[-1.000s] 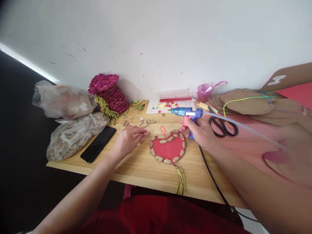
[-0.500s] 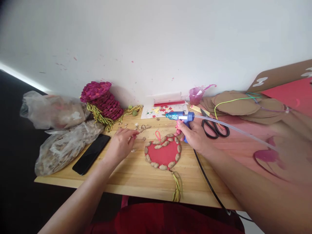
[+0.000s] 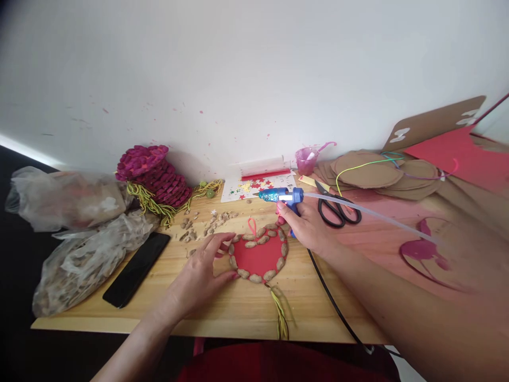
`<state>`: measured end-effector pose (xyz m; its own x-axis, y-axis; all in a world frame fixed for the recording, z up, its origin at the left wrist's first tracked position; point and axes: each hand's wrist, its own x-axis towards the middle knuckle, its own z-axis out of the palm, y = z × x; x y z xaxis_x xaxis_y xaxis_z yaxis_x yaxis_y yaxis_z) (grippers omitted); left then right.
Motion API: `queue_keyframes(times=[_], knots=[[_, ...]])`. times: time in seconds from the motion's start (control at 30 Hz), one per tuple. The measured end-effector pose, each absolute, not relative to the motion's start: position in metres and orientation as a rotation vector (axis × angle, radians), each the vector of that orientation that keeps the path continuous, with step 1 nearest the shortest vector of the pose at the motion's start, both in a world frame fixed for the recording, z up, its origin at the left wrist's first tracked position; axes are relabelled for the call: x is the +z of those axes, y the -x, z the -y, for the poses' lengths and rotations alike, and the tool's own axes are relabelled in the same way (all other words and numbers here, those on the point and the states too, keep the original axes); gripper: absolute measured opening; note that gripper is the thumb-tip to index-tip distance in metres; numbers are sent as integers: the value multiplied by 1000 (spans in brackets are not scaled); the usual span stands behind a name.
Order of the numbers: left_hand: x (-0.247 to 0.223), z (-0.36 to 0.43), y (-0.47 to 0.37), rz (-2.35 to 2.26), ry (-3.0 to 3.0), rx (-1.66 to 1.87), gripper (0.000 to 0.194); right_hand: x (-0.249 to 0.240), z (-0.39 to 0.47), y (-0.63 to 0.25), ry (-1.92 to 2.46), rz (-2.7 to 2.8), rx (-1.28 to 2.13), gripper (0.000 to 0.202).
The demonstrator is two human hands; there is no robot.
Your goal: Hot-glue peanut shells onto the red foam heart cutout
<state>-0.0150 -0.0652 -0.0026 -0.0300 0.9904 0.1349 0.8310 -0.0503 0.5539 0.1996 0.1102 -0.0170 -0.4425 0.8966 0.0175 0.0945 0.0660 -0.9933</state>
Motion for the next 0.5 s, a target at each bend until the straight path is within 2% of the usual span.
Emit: queue_keyframes(times=[0.17, 0.33, 0.4, 0.5], knots=[[-5, 55, 23, -1808, -1967, 751, 70, -14, -111, -202, 1075, 1627, 1431, 51], [-4, 47, 25, -1821, -1988, 818, 61, -11, -111, -202, 1097, 1626, 1394, 51], [1, 46, 27, -1853, -1983, 823, 50, -9, -110, -202, 1117, 1629, 1388, 52], [9, 42, 32, -1969, -1941, 873, 22, -7, -109, -201, 1118, 1634, 1401, 52]])
